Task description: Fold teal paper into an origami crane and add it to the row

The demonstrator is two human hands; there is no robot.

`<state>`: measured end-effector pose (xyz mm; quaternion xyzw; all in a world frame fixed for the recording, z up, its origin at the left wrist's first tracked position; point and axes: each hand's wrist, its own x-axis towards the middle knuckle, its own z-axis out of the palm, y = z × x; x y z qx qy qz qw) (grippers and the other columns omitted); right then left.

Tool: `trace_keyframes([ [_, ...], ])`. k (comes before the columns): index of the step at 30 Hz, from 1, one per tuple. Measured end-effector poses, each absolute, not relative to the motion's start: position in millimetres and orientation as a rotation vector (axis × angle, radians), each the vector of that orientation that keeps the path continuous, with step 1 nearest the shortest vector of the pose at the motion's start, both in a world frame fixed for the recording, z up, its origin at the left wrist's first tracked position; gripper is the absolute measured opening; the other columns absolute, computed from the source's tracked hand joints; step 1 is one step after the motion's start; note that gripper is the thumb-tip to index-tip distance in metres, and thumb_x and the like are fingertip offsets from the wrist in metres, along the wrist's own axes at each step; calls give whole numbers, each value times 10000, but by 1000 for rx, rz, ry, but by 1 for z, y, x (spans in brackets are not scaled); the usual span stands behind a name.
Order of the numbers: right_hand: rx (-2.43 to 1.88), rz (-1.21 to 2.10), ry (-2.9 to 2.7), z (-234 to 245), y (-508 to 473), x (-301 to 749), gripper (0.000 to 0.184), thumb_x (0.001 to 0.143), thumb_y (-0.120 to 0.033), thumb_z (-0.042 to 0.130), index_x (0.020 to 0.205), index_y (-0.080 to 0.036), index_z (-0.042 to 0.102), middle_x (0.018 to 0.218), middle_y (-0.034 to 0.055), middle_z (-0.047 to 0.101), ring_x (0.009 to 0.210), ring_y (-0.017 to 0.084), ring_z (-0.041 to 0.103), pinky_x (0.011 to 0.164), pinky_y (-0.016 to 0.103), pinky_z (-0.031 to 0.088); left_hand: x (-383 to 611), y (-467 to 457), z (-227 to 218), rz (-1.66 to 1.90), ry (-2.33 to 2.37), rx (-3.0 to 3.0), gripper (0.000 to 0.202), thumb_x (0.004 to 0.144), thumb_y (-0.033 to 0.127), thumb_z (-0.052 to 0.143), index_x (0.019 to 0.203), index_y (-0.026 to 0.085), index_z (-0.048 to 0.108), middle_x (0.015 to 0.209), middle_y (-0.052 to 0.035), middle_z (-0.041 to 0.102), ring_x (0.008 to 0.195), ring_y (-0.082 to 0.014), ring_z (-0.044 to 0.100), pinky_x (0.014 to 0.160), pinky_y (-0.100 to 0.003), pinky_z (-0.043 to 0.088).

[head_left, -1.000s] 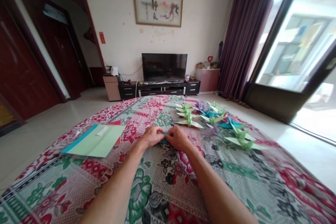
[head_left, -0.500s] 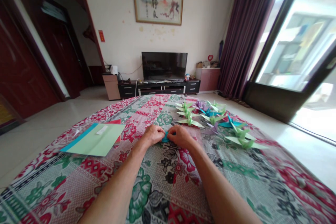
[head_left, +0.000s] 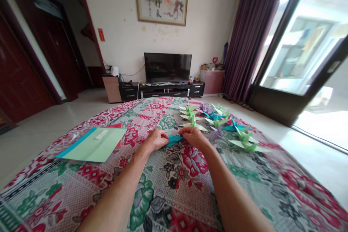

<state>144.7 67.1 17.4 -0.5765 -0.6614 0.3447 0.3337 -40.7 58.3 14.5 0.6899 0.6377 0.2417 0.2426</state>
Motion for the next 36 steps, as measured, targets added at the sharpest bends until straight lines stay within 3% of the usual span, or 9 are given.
trace_keyframes([
  [9, -1406, 784, -2075, 23, 61, 146, 184, 651, -220, 552, 717, -154, 711, 548, -26, 580, 487, 69, 450, 448, 169, 308, -38, 54, 21, 662, 1766, 1880, 207, 579, 241, 625, 758, 190, 716, 611, 10, 649, 609, -135, 575, 556, -214, 400],
  [16, -1598, 496, -2073, 15, 61, 129, 286, 661, -415, 583, 600, -157, 691, 446, -24, 504, 447, 74, 420, 412, 189, 233, -39, 57, 18, 663, 1762, 1892, 204, 587, 260, 622, 759, 204, 717, 635, 9, 668, 624, -132, 589, 536, -198, 396],
  [21, -1613, 429, -2073, 11, 60, 123, 210, 635, -362, 605, 627, -171, 690, 500, -9, 571, 479, 87, 464, 435, 195, 256, -39, 57, 18, 637, 1772, 1906, 207, 581, 246, 618, 757, 199, 715, 628, 9, 665, 625, -136, 595, 541, -201, 401],
  [32, -1730, 380, -2051, 21, 52, 115, 215, 628, -386, 611, 599, -183, 676, 519, 17, 572, 514, 120, 485, 450, 213, 261, -41, 62, 10, 643, 1754, 1961, 240, 592, 245, 599, 792, 184, 717, 666, -11, 678, 649, -144, 599, 556, -207, 402],
  [36, -1734, 413, -2085, 24, 53, 115, 158, 638, -310, 594, 604, -179, 676, 522, 18, 575, 509, 118, 479, 471, 222, 274, -40, 60, 12, 647, 1745, 1930, 247, 589, 240, 599, 797, 178, 717, 669, -14, 677, 640, -142, 595, 541, -204, 395],
])
